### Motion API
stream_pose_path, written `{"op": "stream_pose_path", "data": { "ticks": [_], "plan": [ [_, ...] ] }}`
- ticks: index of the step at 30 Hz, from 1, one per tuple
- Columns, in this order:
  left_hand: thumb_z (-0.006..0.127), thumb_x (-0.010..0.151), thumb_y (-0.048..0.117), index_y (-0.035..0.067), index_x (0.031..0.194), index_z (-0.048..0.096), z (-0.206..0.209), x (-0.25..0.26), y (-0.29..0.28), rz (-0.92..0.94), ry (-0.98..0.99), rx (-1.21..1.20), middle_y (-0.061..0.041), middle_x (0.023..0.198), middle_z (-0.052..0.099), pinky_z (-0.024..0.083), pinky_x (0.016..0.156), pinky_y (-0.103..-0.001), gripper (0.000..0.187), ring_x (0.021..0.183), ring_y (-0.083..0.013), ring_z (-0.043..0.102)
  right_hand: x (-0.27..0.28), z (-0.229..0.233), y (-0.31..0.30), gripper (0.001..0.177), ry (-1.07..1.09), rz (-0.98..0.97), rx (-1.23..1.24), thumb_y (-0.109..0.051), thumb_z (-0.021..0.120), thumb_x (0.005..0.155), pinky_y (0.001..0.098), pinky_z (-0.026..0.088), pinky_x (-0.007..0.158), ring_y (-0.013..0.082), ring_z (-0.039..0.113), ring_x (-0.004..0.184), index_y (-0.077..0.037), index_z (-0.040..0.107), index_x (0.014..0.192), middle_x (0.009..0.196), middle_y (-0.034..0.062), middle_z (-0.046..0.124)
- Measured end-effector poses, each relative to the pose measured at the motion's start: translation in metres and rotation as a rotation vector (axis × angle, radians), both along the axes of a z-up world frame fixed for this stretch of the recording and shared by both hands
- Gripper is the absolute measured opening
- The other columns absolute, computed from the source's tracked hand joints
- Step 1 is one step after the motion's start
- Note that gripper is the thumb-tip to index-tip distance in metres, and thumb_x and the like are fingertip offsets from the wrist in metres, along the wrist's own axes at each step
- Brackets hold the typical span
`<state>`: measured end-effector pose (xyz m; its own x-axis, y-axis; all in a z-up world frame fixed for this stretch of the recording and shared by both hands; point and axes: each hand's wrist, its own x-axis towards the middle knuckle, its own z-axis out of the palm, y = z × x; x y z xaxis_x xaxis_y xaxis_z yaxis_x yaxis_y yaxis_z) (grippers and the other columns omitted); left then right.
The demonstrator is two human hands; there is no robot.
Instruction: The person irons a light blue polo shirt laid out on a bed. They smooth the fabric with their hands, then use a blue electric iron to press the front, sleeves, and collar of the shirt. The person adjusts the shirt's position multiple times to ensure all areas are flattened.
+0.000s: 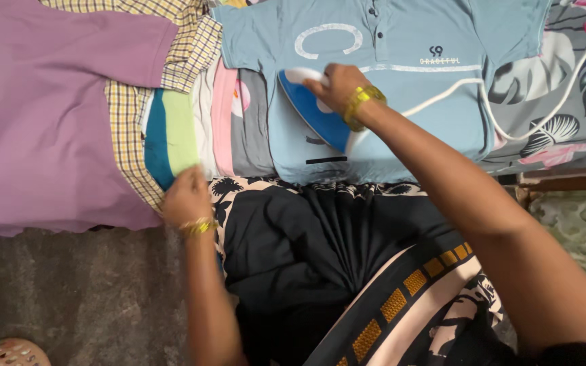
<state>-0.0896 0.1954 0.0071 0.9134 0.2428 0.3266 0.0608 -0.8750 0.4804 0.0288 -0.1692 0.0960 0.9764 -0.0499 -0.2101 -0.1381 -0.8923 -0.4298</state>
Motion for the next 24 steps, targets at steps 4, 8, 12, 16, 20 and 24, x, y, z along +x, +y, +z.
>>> {"op": "stream_pose_path", "data": {
  "ticks": [4,8,12,16,20,24],
  "plan": [
    [0.07,0.099,0.028,0.009,0.101,0.078,-0.002,0.048,-0.052,-0.21,-0.143,-0.182,-0.013,0.095,0.077,0.058,0.075,-0.041,0.021,0.083,-0.0321,0.073,0.024,-0.017,0.013,0.061,-0.055,0.01,-0.035,-0.056,0.065,0.096,0.0478,0.058,0.077,0.0441,0.072,0.085,0.005,0.068,0.103,0.088,0.0298,0.071],
    [0.07,0.101,0.02,0.007,0.131,0.062,-0.042,0.108,-0.102,-0.372,-0.011,-0.619,-0.013,0.105,0.077,0.058,0.08,-0.034,0.033,0.091,-0.023,0.075,0.006,-0.012,0.016,0.061,0.009,0.055,-0.071,-0.056,0.062,0.098,0.0506,0.057,0.077,0.0449,0.071,0.086,0.005,0.066,0.105,0.09,0.0307,0.07],
    [0.07,0.101,0.013,0.008,0.148,0.047,-0.064,0.175,-0.14,-0.405,0.008,-0.937,-0.019,0.115,0.072,0.057,0.088,-0.033,0.053,0.105,-0.0248,0.071,-0.047,0.004,0.015,0.059,0.031,0.077,-0.056,-0.055,0.059,0.096,0.0525,0.057,0.076,0.0447,0.072,0.082,0.002,0.062,0.11,0.082,0.027,0.073],
    [0.08,0.089,0.006,0.011,0.157,0.03,-0.051,0.205,-0.167,-0.364,0.096,-0.966,-0.024,0.124,0.058,0.053,0.086,-0.032,0.084,0.108,-0.0252,0.062,-0.058,0.006,0.016,0.058,0.022,-0.108,-0.137,-0.057,0.059,0.095,0.0545,0.057,0.074,0.0457,0.071,0.082,-0.001,0.064,0.108,0.083,0.0271,0.072],
    [0.083,0.079,-0.008,0.013,0.16,0.026,-0.055,0.232,-0.172,-0.618,-0.109,-1.234,-0.02,0.148,0.048,0.055,0.098,-0.029,0.102,0.119,-0.021,0.061,-0.022,0.001,0.005,0.06,-0.05,-0.279,-0.111,-0.058,0.06,0.097,0.0546,0.057,0.072,0.0463,0.071,0.083,0.002,0.064,0.107,0.088,0.0279,0.072],
    [0.081,0.081,-0.011,0.014,0.159,0.034,-0.078,0.253,-0.161,-0.547,-0.147,-1.316,-0.018,0.141,0.056,0.055,0.085,-0.026,0.095,0.104,-0.0162,0.063,0.016,0.0,0.003,0.062,-0.083,-0.336,-0.101,-0.059,0.061,0.097,0.0532,0.057,0.076,0.047,0.07,0.088,0.002,0.065,0.106,0.091,0.0296,0.072]
  ]
}}
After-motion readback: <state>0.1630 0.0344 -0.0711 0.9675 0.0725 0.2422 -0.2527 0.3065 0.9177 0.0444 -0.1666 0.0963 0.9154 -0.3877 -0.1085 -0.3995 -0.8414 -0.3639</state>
